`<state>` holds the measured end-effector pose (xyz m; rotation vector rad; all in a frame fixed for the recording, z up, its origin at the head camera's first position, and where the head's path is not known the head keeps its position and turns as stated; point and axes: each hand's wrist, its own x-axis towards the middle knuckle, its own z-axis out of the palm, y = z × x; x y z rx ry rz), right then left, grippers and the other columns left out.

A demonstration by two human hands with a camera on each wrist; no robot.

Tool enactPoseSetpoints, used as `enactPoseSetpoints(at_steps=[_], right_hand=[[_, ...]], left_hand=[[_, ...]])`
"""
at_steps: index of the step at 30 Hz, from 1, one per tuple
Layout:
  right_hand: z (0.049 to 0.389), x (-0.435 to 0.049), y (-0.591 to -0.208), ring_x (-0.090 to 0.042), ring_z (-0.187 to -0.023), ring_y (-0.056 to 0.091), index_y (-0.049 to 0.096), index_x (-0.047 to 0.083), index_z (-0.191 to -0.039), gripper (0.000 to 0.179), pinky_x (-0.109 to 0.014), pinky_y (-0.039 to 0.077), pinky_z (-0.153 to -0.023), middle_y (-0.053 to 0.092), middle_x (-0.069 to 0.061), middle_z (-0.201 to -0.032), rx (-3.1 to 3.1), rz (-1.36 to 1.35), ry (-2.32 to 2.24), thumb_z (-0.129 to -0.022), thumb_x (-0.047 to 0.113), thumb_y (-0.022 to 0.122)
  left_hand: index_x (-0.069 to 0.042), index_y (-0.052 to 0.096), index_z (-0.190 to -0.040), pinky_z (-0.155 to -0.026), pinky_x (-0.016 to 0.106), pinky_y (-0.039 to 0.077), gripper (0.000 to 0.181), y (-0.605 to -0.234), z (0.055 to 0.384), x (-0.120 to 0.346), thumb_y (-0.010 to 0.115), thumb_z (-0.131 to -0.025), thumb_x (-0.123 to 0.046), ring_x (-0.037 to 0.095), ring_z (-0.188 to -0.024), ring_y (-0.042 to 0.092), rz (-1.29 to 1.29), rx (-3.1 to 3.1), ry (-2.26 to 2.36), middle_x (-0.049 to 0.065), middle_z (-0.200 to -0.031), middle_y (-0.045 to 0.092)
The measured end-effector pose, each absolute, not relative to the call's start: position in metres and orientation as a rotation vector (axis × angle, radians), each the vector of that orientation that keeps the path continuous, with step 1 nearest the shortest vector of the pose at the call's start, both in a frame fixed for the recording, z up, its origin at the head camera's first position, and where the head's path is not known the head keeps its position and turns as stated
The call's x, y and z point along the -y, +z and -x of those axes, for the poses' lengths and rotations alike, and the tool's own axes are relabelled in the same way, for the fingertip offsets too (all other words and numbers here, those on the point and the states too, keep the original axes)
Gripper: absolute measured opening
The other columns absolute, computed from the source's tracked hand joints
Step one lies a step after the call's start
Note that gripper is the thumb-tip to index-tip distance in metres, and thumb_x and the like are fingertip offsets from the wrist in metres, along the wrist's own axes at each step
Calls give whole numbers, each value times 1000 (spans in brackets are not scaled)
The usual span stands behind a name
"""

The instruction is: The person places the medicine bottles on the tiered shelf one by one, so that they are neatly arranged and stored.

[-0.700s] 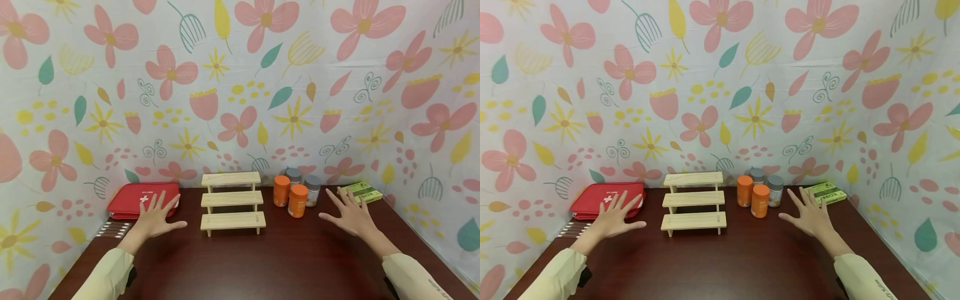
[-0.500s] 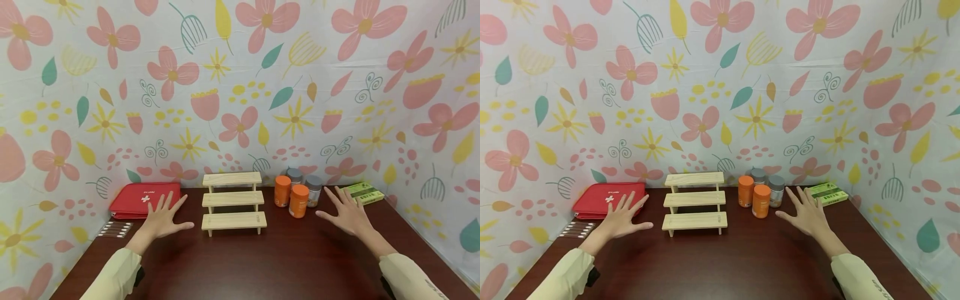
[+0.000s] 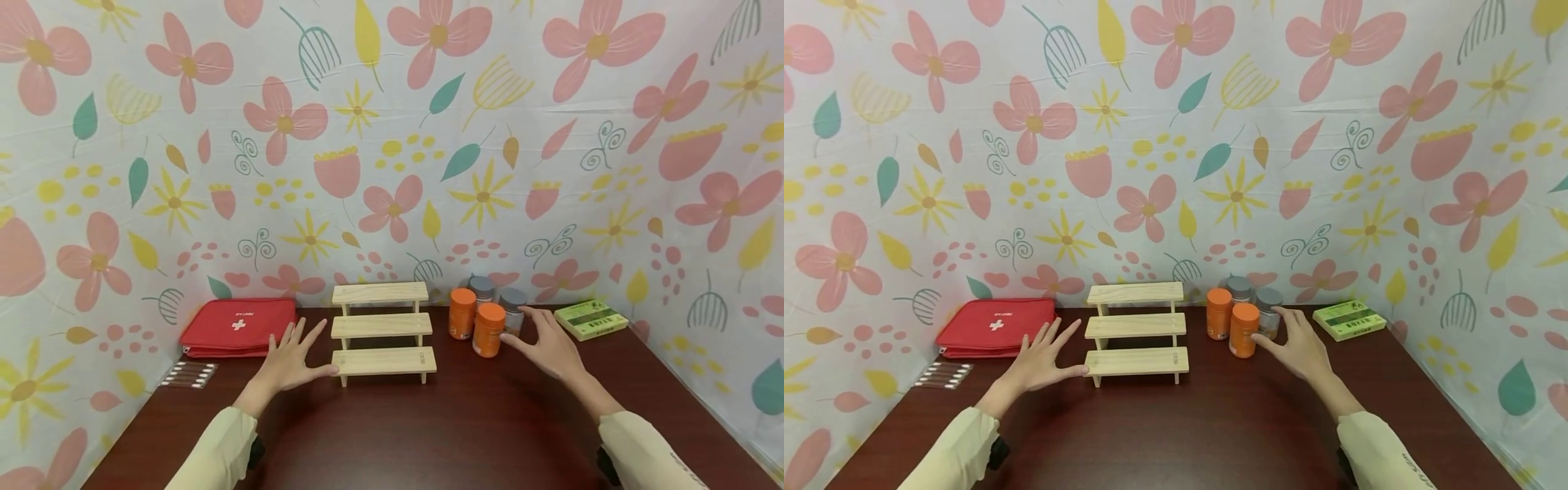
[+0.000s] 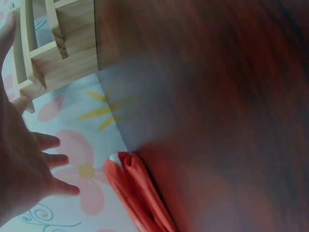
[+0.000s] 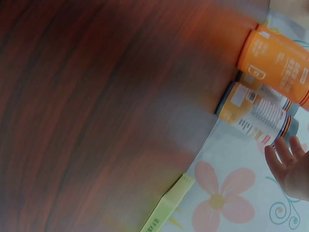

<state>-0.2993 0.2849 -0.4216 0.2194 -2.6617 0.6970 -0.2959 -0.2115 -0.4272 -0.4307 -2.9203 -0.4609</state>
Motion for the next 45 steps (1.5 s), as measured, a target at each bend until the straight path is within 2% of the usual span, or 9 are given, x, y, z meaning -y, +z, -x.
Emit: enactPoseSetpoints(at_steps=[6,12,15,19,23,27,34,39,45], right_hand=[[305,-272,-424,-40,-112,54,40,8,-144,75,-56,47,-83,46,-23,-132,2625,-217,820,-88,50,67],[310,-262,-426,-46,-114,56,37,3,-145,70,-57,48,-89,48,-27,-131,2584,-210,1032,-92,39,66],[313,-257,-427,-46,-115,56,36,2,-146,71,-57,49,-91,46,-28,-133,2577,-205,1097,-92,37,67],[316,-249,-426,-44,-116,55,36,0,-145,71,-56,49,-94,46,-27,-131,2550,-208,1155,-92,33,68],[321,-244,-428,-42,-121,50,35,0,-145,69,-56,45,-99,45,-27,-133,2520,-186,1211,-92,27,69],[324,-241,-431,-44,-125,46,35,-2,-144,68,-57,42,-102,43,-28,-136,2495,-176,1255,-92,25,69],[325,-235,-434,-44,-121,50,40,-3,-140,67,-55,47,-96,47,-28,-136,2443,-136,1254,-90,27,72],[327,-232,-432,-44,-129,45,36,-2,-143,63,-56,42,-104,43,-28,-142,2468,-83,1353,-92,14,68],[328,-230,-430,-43,-134,40,33,1,-146,63,-54,38,-109,39,-27,-144,2460,-10,1475,-93,12,66]], left_hand=[[-25,29,-154,-110,72,16,96,-434,298,207,66,-76,-67,49,-145,24,508,2838,-536,23,-157,31],[-24,31,-153,-110,70,21,98,-439,301,203,72,-73,-63,46,-143,31,593,2768,-592,24,-154,35],[-19,33,-153,-108,70,24,100,-442,302,199,75,-72,-60,45,-142,33,652,2731,-634,24,-152,39],[-9,30,-153,-109,66,28,107,-444,306,192,80,-70,-55,43,-144,31,706,2703,-768,19,-149,45],[-4,26,-153,-113,58,30,113,-447,312,185,82,-69,-54,39,-146,29,706,2715,-865,19,-153,39],[-5,26,-153,-113,56,32,114,-452,316,181,85,-67,-52,38,-145,31,658,2731,-945,21,-156,31],[-9,24,-151,-108,56,37,110,-465,318,174,89,-67,-37,37,-138,40,571,2605,-1295,17,-154,34],[-13,25,-149,-98,60,42,106,-475,317,170,90,-67,-30,44,-129,46,477,2521,-1424,17,-152,34],[-15,25,-149,-97,60,44,104,-478,319,169,89,-69,-25,47,-129,45,444,2489,-1498,20,-153,31]])
